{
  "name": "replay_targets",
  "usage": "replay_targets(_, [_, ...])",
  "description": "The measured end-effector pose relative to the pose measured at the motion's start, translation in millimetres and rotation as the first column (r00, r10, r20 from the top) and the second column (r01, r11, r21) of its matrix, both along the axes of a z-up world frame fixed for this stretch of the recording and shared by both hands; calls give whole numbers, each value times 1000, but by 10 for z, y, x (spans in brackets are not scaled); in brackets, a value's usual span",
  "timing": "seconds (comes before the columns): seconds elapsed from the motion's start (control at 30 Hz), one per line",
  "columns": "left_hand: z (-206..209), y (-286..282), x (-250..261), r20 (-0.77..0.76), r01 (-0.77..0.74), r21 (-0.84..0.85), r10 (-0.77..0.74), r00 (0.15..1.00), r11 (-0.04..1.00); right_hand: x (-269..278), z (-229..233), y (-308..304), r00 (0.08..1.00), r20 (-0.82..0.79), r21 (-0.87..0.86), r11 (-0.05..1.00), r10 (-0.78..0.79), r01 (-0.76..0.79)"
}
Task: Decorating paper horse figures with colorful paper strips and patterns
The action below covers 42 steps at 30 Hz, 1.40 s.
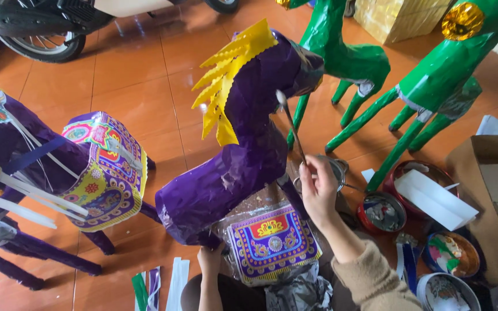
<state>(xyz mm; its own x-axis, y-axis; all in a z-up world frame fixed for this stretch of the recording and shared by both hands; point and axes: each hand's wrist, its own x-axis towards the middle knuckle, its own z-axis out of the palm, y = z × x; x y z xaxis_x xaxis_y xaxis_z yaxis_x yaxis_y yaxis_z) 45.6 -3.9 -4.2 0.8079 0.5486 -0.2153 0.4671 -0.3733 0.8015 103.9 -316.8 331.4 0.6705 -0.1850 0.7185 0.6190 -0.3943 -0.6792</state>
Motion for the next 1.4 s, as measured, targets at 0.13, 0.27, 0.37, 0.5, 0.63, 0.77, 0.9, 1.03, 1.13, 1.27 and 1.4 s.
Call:
replay_targets(0.13, [139, -50, -21, 27, 22, 5, -23, 999, 1000, -21, -84, -118, 1000, 8, -121, 993, 3, -2])
replay_targets(0.27, [-24, -19, -68, 76, 39, 25, -41, 996, 999, -7, -869, -560, 987, -150, 68, 995, -57, 67])
replay_targets(0.37, [97, -26, -246, 206, -10, 65, -4, 978, 998, 257, -1796, -1168, 763, -538, -320, 924, -359, 209])
replay_targets(0.5, [670, -254, -648, 428, -161, -32, 159, 890, 986, 701, -2645, -1695, 425, -604, -790, 579, -674, -203])
replay_targets(0.63, [805, -271, -903, 335, -182, 76, 147, 931, 980, 824, -2703, -1459, 696, -382, -889, 448, -608, -97])
replay_targets(0.77, [862, -314, -922, 370, -202, 108, 149, 917, 973, 802, -2759, -1376, 745, -333, -922, 364, -578, -129])
replay_targets(0.9, [823, -328, -822, 382, -227, 107, 171, 908, 968, 280, -2229, -1203, 509, -637, -747, 626, -579, -222])
replay_targets(1.03, [763, -355, -700, 341, -219, 134, 163, 926, 966, -80, -2453, -1233, 360, -774, -609, 768, -520, -199])
replay_targets(1.13, [695, -319, -680, 370, -260, 155, 187, 910, 953, -159, -2493, -1158, 346, -914, -219, 975, -214, 23])
replay_targets(1.27, [556, -245, -701, 384, -244, 103, 188, 904, 964, -123, -2843, -1164, 238, -926, 349, 905, 294, 242])
replay_targets(1.4, [593, -247, -596, 356, -170, 69, 135, 925, 983, -297, -2678, -987, 322, -781, 622, 718, 535, 313])
